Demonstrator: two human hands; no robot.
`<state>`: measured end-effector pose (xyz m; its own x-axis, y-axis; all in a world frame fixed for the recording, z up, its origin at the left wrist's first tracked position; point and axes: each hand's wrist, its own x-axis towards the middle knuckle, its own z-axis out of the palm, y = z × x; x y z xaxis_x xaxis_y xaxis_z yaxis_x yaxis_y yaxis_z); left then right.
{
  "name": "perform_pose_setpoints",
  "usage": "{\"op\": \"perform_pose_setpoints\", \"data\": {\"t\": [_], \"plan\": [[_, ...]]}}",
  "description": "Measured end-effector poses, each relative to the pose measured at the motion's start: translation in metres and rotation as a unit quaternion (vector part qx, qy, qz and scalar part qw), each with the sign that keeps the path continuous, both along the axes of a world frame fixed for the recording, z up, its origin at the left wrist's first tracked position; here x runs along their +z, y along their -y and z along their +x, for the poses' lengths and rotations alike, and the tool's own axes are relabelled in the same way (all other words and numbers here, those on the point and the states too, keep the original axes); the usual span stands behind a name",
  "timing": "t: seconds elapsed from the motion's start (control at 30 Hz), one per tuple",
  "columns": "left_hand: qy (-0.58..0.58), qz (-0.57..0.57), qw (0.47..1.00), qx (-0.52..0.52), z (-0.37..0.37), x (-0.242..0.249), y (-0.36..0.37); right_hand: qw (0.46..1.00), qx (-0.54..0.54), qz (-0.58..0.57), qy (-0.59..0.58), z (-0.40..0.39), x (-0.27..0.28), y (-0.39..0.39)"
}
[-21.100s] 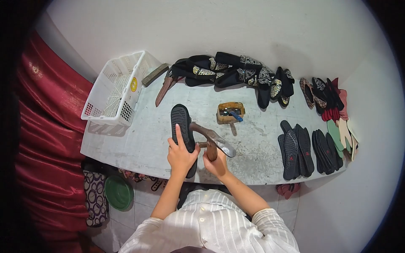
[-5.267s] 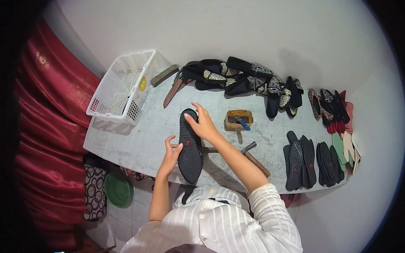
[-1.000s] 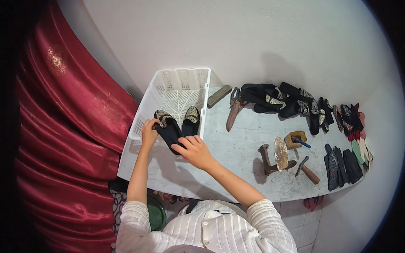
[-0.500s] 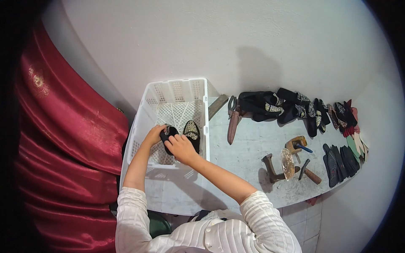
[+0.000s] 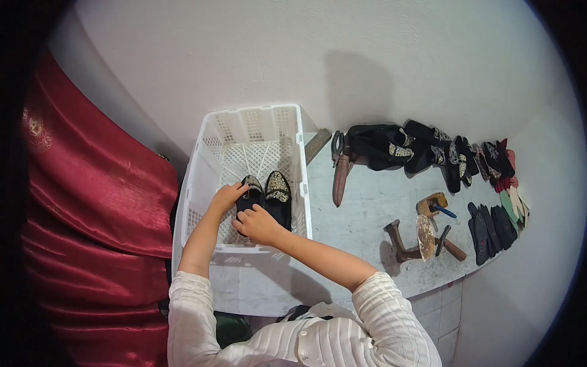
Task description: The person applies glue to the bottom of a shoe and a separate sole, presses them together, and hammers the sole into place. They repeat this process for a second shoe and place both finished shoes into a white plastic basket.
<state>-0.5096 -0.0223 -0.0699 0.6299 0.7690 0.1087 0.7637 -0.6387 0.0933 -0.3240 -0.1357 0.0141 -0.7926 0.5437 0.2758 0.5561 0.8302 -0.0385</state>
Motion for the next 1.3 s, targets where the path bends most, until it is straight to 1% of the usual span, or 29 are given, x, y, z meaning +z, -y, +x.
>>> {"op": "perform_pose_setpoints", "data": {"t": [0.03, 0.07, 0.13, 0.2, 0.27, 0.33, 0.4, 0.47, 0.57, 0.63, 0.77, 0.87, 0.93, 0.97, 1.03, 1.1, 1.23, 1.3], "plan": [[-0.008, -0.025, 1.000, 0.000, 0.000, -0.003, -0.001, 1.000, 0.003, -0.027, 0.011, 0.000, -0.002, -0.001], [-0.015, -0.051, 0.999, 0.000, -0.001, -0.006, -0.001, 1.000, 0.005, -0.028, 0.012, 0.000, -0.003, -0.002], [-0.015, -0.051, 0.999, 0.001, -0.001, -0.007, -0.001, 0.997, 0.032, -0.072, 0.027, -0.002, -0.009, -0.005], [-0.016, -0.051, 0.999, 0.000, 0.001, -0.007, 0.001, 0.996, 0.047, -0.064, 0.034, -0.003, -0.013, -0.007], [0.003, -0.018, 0.999, 0.051, 0.006, -0.005, 0.003, 0.996, 0.060, -0.055, 0.040, -0.004, -0.015, -0.008], [0.017, -0.004, 0.998, 0.065, 0.012, 0.000, 0.004, 0.996, 0.076, 0.009, 0.037, -0.005, -0.021, -0.008], [0.032, 0.007, 0.996, 0.081, 0.014, 0.000, 0.005, 0.997, 0.073, 0.002, 0.031, -0.005, -0.027, -0.008], [-0.022, -0.037, 0.996, 0.084, 0.013, -0.004, 0.005, 0.997, 0.071, -0.004, 0.025, -0.005, -0.033, -0.009], [-0.038, -0.049, 0.995, 0.076, 0.011, -0.009, 0.006, 0.995, 0.090, -0.032, 0.023, -0.007, -0.044, -0.012], [-0.036, -0.063, 0.994, 0.077, 0.011, -0.011, 0.007, 0.991, 0.114, -0.048, 0.049, -0.009, -0.047, -0.013], [-0.047, -0.075, 0.994, 0.071, 0.013, -0.006, 0.009, 0.989, 0.114, -0.065, 0.071, -0.011, -0.048, -0.012], [-0.057, -0.072, 0.994, 0.067, 0.009, -0.014, 0.008, 0.987, 0.110, -0.100, 0.061, -0.010, -0.050, -0.012], [-0.070, -0.079, 0.992, 0.068, 0.010, -0.011, 0.008, 0.981, 0.128, -0.140, 0.041, -0.009, -0.051, -0.012], [-0.082, -0.087, 0.990, 0.069, 0.010, -0.009, 0.008, 0.981, 0.129, -0.140, 0.041, -0.009, -0.051, -0.012], [-0.088, -0.079, 0.991, 0.066, 0.009, -0.012, 0.009, 0.948, 0.066, -0.276, 0.145, -0.011, -0.048, -0.011], [-0.094, -0.072, 0.991, 0.064, 0.008, -0.012, 0.009, 0.939, 0.058, -0.297, 0.161, -0.010, -0.045, -0.012], [-0.098, -0.097, 0.988, 0.071, 0.011, -0.006, 0.009, 0.919, 0.042, -0.335, 0.205, -0.007, -0.040, -0.014], [-0.104, -0.110, 0.986, 0.077, 0.011, -0.004, 0.008, 0.915, 0.044, -0.353, 0.188, -0.005, -0.038, -0.016]]}}
